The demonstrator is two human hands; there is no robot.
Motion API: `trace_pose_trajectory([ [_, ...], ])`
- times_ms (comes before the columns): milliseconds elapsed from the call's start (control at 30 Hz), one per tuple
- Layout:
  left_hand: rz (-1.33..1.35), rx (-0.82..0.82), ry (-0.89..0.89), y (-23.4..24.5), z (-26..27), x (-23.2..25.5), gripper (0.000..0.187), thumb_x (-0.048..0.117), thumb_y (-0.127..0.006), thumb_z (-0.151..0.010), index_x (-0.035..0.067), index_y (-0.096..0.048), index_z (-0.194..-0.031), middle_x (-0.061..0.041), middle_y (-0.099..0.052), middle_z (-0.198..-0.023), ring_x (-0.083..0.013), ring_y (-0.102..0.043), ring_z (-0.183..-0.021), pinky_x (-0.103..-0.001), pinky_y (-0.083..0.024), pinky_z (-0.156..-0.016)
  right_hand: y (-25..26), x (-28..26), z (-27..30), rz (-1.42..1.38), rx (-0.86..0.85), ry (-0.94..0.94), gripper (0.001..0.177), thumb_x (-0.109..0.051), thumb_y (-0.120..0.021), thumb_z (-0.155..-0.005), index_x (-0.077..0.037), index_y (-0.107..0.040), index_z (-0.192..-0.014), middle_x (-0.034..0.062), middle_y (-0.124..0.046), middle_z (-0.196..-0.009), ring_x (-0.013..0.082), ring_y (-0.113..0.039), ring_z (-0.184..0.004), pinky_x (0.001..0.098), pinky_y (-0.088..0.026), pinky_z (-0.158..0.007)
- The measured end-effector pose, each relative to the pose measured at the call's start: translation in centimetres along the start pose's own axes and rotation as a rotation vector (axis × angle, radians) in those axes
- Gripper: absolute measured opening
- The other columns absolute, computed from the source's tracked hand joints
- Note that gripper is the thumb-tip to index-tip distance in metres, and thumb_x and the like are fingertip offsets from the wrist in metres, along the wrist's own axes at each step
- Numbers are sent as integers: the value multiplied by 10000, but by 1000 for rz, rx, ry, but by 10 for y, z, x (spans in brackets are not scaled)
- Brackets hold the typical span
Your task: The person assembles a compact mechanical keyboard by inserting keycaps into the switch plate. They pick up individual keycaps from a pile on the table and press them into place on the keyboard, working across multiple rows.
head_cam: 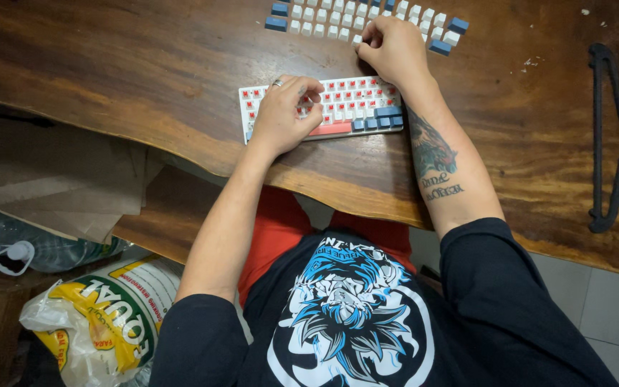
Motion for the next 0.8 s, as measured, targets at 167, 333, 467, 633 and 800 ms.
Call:
trace_pose_trajectory([
  [167, -19, 8, -23, 1, 0, 2, 212, 144, -712, -851, 68, -691, -1049, -69, -741, -955, -251, -665, -993, -393, -525, -896, 3, -5, 1, 2, 49, 9, 216, -201, -883, -820, -62, -763, -933, 67, -708, -749, 232, -691, -666, 377, -532, -609],
  [333, -15, -9, -4, 0, 1, 3, 230, 149, -710, -844, 69, -696, -1059, -66, -740, -963, -252, -657, -1000, -388, -516, -893, 4, -7, 2, 13, 77, 20, 203, -206, -885, -829, -74, -769, -930, 70, -717, -771, 239, -698, -686, 388, -531, -612],
  [467, -30, -2, -27, 1, 1, 4, 229, 149, -715, -844, 69, -694, -1058, -61, -741, -957, -252, -657, -1001, -400, -508, -908, 2, -9, -1, 43, 94, 41, 181, -203, -884, -833, -80, -771, -902, 76, -725, -797, 244, -704, -708, 396, -533, -627],
  [633, -36, 5, -50, 1, 0, 5, 227, 144, -716, -836, 67, -687, -1047, -67, -737, -951, -259, -657, -1000, -405, -508, -906, 0, -7, -2, 58, 94, 32, 173, -200, -881, -833, -79, -773, -893, 79, -722, -789, 245, -700, -699, 392, -531, -627],
  [800, -33, 7, -48, 1, 0, 4, 222, 139, -715, -838, 66, -687, -1046, -72, -736, -953, -262, -656, -991, -405, -512, -900, -1, -7, -3, 41, 112, 46, 182, -199, -879, -836, -72, -768, -903, 79, -717, -793, 235, -701, -692, 380, -535, -628],
])
Point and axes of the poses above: each hand's wrist, its own z-axis away from the middle knuckle, its own y-axis out of the back of the hand, x = y × z, the point moved 6 cm from there along -z, towards the middle knuckle
